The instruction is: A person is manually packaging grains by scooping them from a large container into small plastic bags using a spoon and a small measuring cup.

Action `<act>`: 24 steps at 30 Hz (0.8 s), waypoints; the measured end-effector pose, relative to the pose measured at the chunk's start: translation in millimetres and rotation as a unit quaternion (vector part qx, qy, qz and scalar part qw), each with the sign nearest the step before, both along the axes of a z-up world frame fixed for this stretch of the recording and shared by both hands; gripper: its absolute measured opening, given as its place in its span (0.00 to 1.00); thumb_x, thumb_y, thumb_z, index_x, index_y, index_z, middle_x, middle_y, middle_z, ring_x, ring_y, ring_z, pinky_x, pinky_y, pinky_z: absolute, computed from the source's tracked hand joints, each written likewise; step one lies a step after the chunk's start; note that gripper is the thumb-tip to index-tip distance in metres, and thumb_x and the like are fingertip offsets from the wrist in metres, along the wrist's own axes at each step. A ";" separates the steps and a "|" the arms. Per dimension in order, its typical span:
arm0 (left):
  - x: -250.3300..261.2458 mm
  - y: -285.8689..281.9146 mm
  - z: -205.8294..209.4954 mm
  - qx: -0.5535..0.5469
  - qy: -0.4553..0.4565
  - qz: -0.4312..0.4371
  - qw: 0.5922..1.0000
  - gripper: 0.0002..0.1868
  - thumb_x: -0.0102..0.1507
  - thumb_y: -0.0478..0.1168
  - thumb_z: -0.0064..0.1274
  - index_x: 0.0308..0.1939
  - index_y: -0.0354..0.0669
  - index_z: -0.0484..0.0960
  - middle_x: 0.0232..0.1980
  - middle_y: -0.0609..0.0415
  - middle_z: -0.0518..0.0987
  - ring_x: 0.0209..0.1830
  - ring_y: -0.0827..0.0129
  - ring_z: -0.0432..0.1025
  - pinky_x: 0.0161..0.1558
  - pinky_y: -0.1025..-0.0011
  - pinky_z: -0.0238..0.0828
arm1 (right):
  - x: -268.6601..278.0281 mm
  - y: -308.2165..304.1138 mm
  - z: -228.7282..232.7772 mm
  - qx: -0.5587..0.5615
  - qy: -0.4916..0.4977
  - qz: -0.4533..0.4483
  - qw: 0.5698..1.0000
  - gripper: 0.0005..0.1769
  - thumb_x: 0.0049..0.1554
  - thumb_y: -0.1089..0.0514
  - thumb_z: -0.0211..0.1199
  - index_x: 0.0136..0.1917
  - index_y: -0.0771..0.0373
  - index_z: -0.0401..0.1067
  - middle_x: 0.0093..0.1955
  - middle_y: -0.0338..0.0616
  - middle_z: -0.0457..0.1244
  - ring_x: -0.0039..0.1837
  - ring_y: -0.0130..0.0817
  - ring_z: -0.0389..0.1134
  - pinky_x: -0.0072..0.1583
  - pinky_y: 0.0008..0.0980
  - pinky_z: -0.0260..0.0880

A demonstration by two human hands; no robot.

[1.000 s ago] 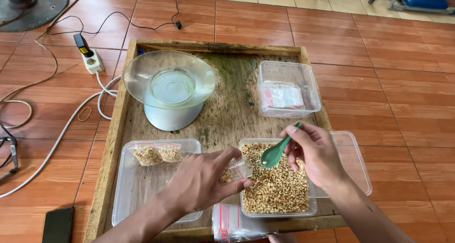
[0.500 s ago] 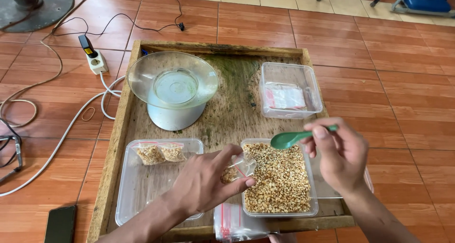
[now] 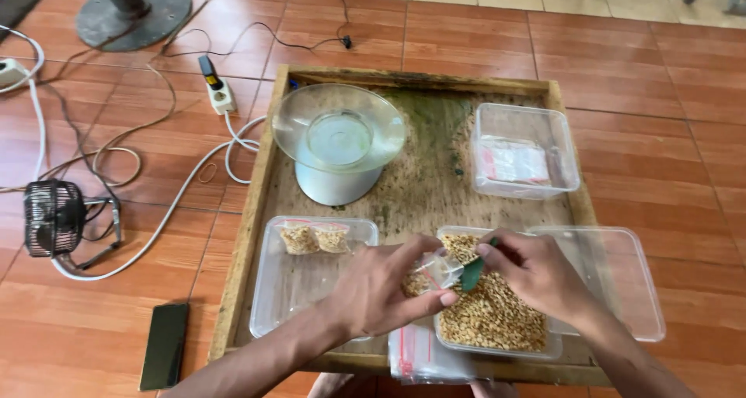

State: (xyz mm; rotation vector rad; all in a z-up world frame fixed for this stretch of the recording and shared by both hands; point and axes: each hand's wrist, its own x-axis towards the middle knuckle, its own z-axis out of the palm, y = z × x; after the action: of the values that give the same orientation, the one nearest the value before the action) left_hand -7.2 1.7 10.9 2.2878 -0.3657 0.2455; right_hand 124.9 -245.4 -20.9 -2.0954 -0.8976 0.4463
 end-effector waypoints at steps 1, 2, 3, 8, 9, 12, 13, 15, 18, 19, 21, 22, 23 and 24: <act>0.0 1.6 1.8 0.001 -0.001 0.003 1.000 0.35 0.63 0.66 0.44 0.56 0.39 0.72 0.21 0.52 0.81 0.11 0.66 0.70 0.15 0.68 0.67 | 2.5 -1.4 0.0 0.001 -0.001 0.003 1.000 0.14 0.60 0.50 0.56 0.42 0.55 0.80 0.21 0.33 0.64 0.19 0.23 0.53 0.23 0.27 0.48; 0.7 2.8 3.1 -0.001 0.008 -0.006 1.000 0.34 0.63 0.66 0.44 0.56 0.38 0.72 0.21 0.52 0.80 0.11 0.66 0.69 0.16 0.67 0.67 | 5.7 -3.2 -0.6 -0.003 0.027 -0.026 0.999 0.17 0.59 0.48 0.56 0.40 0.58 0.80 0.21 0.34 0.63 0.20 0.24 0.53 0.22 0.27 0.47; 1.0 0.8 3.2 -0.007 0.020 -0.021 1.000 0.34 0.63 0.65 0.44 0.56 0.38 0.71 0.21 0.52 0.79 0.11 0.65 0.68 0.16 0.66 0.67 | 5.7 -9.8 -1.2 -0.011 0.057 -0.060 0.996 0.21 0.59 0.45 0.56 0.38 0.61 0.81 0.21 0.36 0.62 0.20 0.25 0.53 0.22 0.28 0.47; 1.6 -3.7 3.0 0.034 0.022 -0.011 0.999 0.33 0.63 0.66 0.46 0.56 0.42 0.72 0.20 0.57 0.80 0.14 0.64 0.74 0.17 0.66 0.70 | -2.0 -4.5 20.1 0.189 0.210 -0.145 0.948 0.11 0.60 0.59 0.59 0.46 0.70 0.77 0.31 0.47 0.68 0.26 0.25 0.59 0.26 0.23 0.54; 1.1 -1.5 2.8 0.059 0.020 -0.007 0.998 0.33 0.64 0.68 0.43 0.55 0.44 0.71 0.19 0.59 0.79 0.14 0.65 0.72 0.17 0.65 0.69 | -3.3 -1.6 19.7 0.256 0.262 -0.153 0.918 0.10 0.60 0.59 0.59 0.47 0.70 0.75 0.31 0.47 0.67 0.25 0.23 0.58 0.24 0.22 0.51; 9.6 -5.0 -12.0 0.096 -0.002 -0.007 0.995 0.34 0.64 0.71 0.38 0.52 0.45 0.70 0.19 0.62 0.74 0.12 0.72 0.64 0.12 0.70 0.64 | 1.7 -5.9 20.5 0.340 0.268 -0.119 0.894 0.09 0.62 0.60 0.58 0.46 0.67 0.75 0.31 0.42 0.67 0.25 0.22 0.61 0.24 0.20 0.56; 9.6 -5.9 -12.2 0.095 -0.002 -0.007 0.995 0.34 0.64 0.71 0.38 0.52 0.45 0.70 0.19 0.62 0.74 0.12 0.72 0.64 0.12 0.70 0.64 | -1.1 -5.6 25.4 0.339 0.267 -0.120 0.894 0.09 0.62 0.60 0.58 0.46 0.67 0.75 0.31 0.42 0.67 0.25 0.22 0.61 0.24 0.20 0.56; 8.7 -6.0 -11.5 0.117 0.016 0.004 0.993 0.34 0.64 0.72 0.38 0.52 0.46 0.70 0.20 0.61 0.74 0.13 0.72 0.66 0.13 0.67 0.67 | -7.2 -3.0 35.9 0.363 0.248 -0.130 0.889 0.09 0.62 0.60 0.57 0.47 0.68 0.74 0.31 0.44 0.66 0.26 0.23 0.61 0.26 0.22 0.56; 10.7 -7.5 -17.1 0.113 0.029 0.009 0.993 0.33 0.64 0.70 0.43 0.54 0.46 0.69 0.20 0.62 0.74 0.12 0.71 0.65 0.11 0.67 0.66 | -16.3 0.4 47.7 0.310 0.122 -0.110 0.936 0.11 0.63 0.57 0.55 0.47 0.67 0.74 0.33 0.45 0.67 0.29 0.26 0.63 0.29 0.21 0.62; 10.8 -7.7 -16.3 0.113 0.028 0.009 0.993 0.33 0.64 0.70 0.43 0.54 0.46 0.69 0.20 0.62 0.74 0.12 0.71 0.65 0.11 0.67 0.66 | -18.5 0.5 47.4 0.310 0.122 -0.110 0.936 0.11 0.63 0.57 0.55 0.47 0.67 0.74 0.33 0.45 0.67 0.29 0.26 0.63 0.29 0.21 0.62; 10.2 -7.9 -14.7 0.108 0.019 0.007 0.994 0.31 0.65 0.69 0.43 0.53 0.46 0.70 0.20 0.61 0.75 0.12 0.71 0.67 0.12 0.67 0.68 | -23.4 1.0 47.0 0.249 -0.039 -0.051 0.966 0.13 0.61 0.54 0.54 0.47 0.65 0.74 0.34 0.43 0.69 0.29 0.25 0.65 0.28 0.19 0.66; 10.4 -8.3 -13.3 0.108 0.019 0.006 0.994 0.31 0.65 0.69 0.43 0.53 0.46 0.70 0.20 0.61 0.75 0.12 0.71 0.67 0.12 0.67 0.68 | -23.3 0.7 45.9 0.249 -0.039 -0.051 0.966 0.13 0.61 0.54 0.54 0.47 0.65 0.74 0.34 0.43 0.69 0.29 0.25 0.65 0.28 0.19 0.66; 10.2 -8.3 -11.5 0.101 0.020 0.009 0.995 0.30 0.65 0.67 0.46 0.53 0.45 0.70 0.22 0.59 0.78 0.12 0.69 0.69 0.11 0.65 0.69 | -23.7 0.8 44.7 0.254 -0.111 -0.016 0.961 0.12 0.62 0.53 0.54 0.47 0.62 0.73 0.36 0.42 0.70 0.26 0.22 0.59 0.26 0.19 0.56; 10.0 -8.4 -9.7 0.093 0.021 0.012 0.995 0.30 0.64 0.66 0.49 0.54 0.45 0.70 0.23 0.56 0.80 0.12 0.68 0.71 0.11 0.64 0.70 | -24.1 0.9 43.6 0.257 -0.182 0.020 0.949 0.11 0.62 0.53 0.54 0.47 0.60 0.72 0.38 0.41 0.72 0.22 0.18 0.53 0.23 0.19 0.46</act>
State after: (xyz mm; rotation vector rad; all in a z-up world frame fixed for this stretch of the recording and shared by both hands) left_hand 2.8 -6.7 1.2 2.4780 -0.3535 0.1822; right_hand 100.9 -244.5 22.7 -1.6949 -1.1269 -0.1590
